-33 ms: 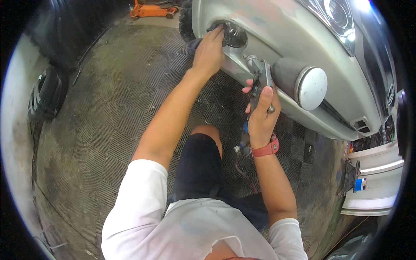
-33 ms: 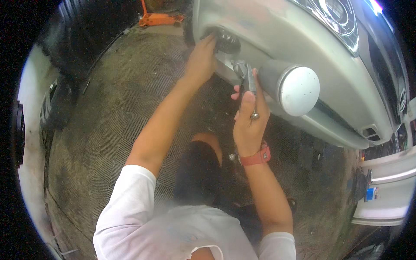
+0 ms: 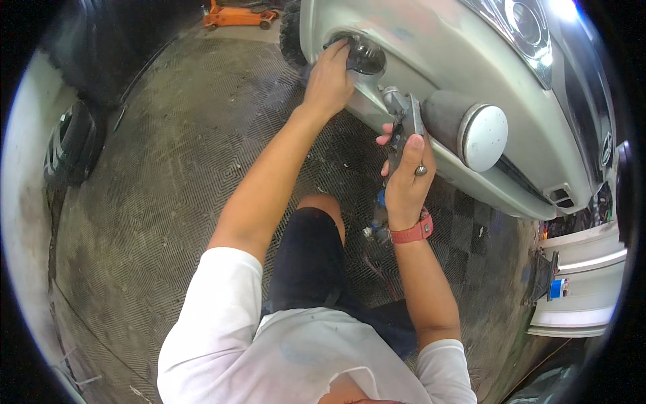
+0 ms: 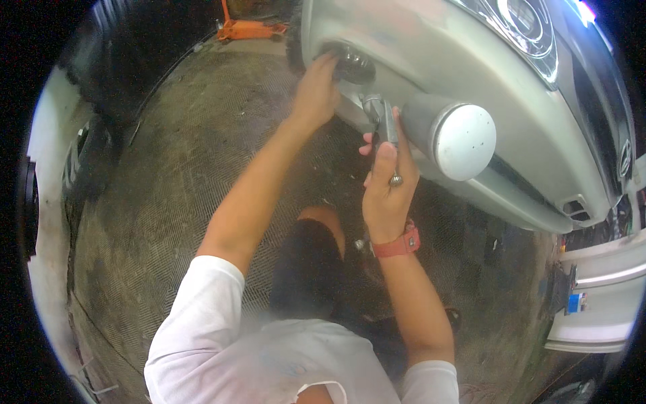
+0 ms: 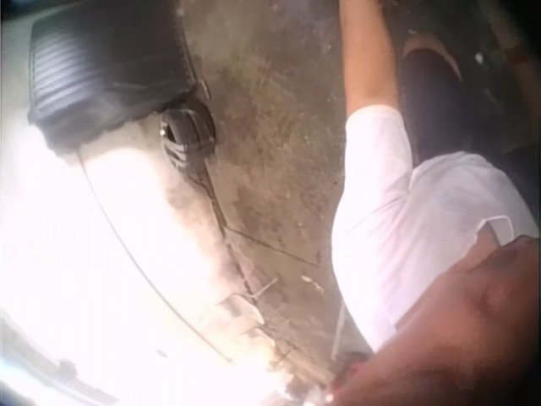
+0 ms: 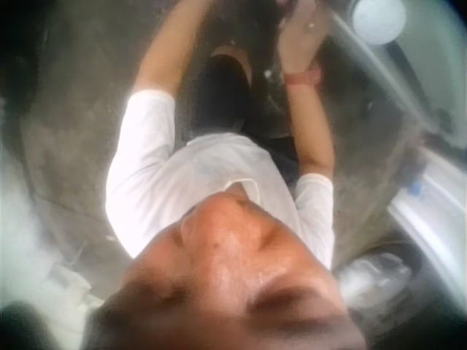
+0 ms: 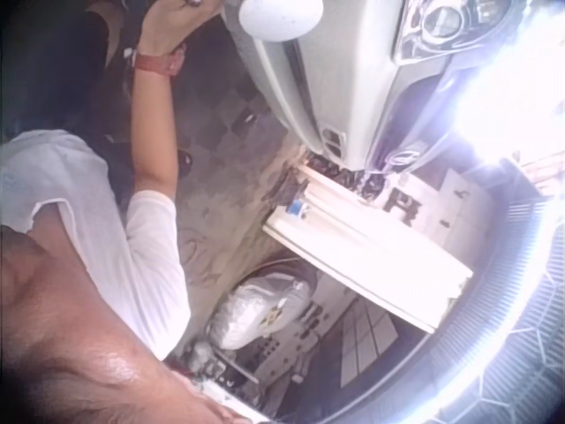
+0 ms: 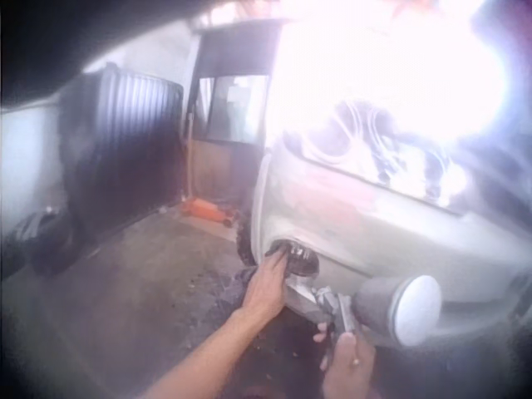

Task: The person wipes a detached car bumper with a cloth, then uses a spray gun to apply paint to the bumper's surface. The person moves around the bumper to cover different areas, including the lower edge and side sections.

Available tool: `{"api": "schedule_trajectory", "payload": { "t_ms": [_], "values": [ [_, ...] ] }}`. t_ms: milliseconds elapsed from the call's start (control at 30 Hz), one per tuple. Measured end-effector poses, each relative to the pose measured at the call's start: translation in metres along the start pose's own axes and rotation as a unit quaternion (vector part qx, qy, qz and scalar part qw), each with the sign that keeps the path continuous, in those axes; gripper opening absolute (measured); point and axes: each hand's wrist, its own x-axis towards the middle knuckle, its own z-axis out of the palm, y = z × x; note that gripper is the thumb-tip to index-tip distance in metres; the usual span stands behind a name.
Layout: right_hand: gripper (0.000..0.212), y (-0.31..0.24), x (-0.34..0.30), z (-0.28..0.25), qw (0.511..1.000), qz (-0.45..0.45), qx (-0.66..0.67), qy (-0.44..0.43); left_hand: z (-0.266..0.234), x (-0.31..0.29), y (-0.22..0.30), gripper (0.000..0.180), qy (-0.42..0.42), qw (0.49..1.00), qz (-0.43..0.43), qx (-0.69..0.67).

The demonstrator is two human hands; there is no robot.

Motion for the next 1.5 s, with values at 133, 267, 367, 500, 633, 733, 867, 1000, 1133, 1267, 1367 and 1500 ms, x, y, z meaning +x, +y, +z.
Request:
{"api": "schedule_trajectory", "payload": {
  "t_ms": [133, 267, 367, 500, 633, 733, 867, 1000, 1133, 1267, 1367, 1500],
  "values": [
    [0.059, 0.004, 0.009, 0.000, 1.000, 0.004, 0.007, -0.008, 0.012, 0.009, 0.022, 0.050, -0.067, 0.989, 0.084, -0.104],
    [0.055, 0.017, 0.019, -0.002, 1.000, -0.007, -0.029, 0.005, -0.004, -0.012, 0.039, 0.038, -0.148, 0.985, -0.070, -0.050],
    [0.050, 0.015, 0.031, 0.001, 0.999, -0.007, -0.026, 0.025, -0.013, -0.049, 0.049, 0.033, -0.042, 0.813, -0.433, -0.387],
    [0.052, 0.017, 0.035, 0.008, 0.999, -0.014, -0.027, 0.019, -0.022, -0.085, 0.065, 0.046, 0.068, 0.746, -0.506, -0.428],
    [0.055, 0.016, 0.030, 0.003, 0.999, -0.012, -0.032, 0.010, -0.009, -0.050, 0.054, 0.078, -0.135, 0.947, -0.274, -0.103],
    [0.056, 0.015, 0.025, 0.000, 1.000, 0.004, -0.023, 0.012, -0.004, -0.004, 0.057, 0.090, -0.253, 0.931, -0.263, -0.026],
    [0.056, 0.010, 0.026, -0.004, 1.000, 0.009, -0.026, 0.011, 0.010, 0.015, 0.049, 0.100, -0.257, 0.931, -0.259, 0.011],
    [0.056, 0.013, 0.026, -0.008, 0.999, -0.005, -0.029, 0.023, 0.003, 0.014, 0.063, 0.101, -0.310, 0.916, -0.250, 0.035],
    [0.056, 0.008, 0.026, -0.003, 1.000, -0.007, -0.024, 0.015, -0.005, 0.017, 0.036, 0.093, -0.296, 0.916, -0.270, 0.021],
    [0.056, 0.009, 0.027, -0.003, 1.000, -0.005, -0.013, 0.020, -0.006, -0.017, 0.032, 0.067, -0.135, 0.910, -0.344, -0.186],
    [0.057, 0.007, 0.029, 0.001, 1.000, 0.007, -0.021, 0.002, -0.012, -0.064, 0.026, 0.048, 0.076, 0.601, -0.490, -0.627],
    [0.059, 0.007, 0.029, 0.008, 0.999, 0.029, 0.005, -0.032, -0.005, -0.139, 0.008, 0.034, 0.151, 0.443, -0.607, -0.642]
  ]
}}
